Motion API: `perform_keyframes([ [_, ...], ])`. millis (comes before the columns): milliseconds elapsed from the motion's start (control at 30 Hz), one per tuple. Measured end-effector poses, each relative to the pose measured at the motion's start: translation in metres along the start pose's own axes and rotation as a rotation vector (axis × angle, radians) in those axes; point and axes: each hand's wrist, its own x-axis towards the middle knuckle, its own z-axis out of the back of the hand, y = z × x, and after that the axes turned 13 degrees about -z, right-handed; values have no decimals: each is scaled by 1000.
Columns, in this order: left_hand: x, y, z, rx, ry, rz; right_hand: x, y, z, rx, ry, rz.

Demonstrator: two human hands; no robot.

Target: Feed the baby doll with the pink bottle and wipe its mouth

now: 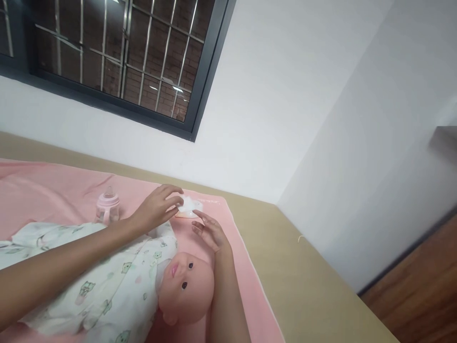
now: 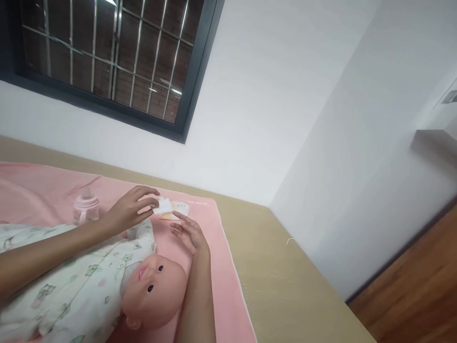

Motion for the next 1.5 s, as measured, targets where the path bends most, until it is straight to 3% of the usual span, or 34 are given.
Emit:
perform_keyframes([
  [167, -1, -18, 17, -315, 48, 201, 13, -39, 26, 194, -241, -44],
  [367, -17, -38, 35, -855, 189, 546, 21, -45, 26, 174, -246, -67],
  [433, -23, -40, 38, -921, 276, 595, 21, -45, 25, 176, -256, -65],
  [567, -29, -42, 40, -780, 528, 443, 21, -45, 24, 175, -279, -60],
  [667, -31, -46, 39, -753, 631, 351, 21, -46, 23, 153, -290, -51],
  [1167, -35, -62, 25, -548, 591, 471, 20, -43, 17, 74, -321, -52],
  [1500, -36, -64, 25, -414, 568, 387, 21, -43, 17, 48, -325, -57],
])
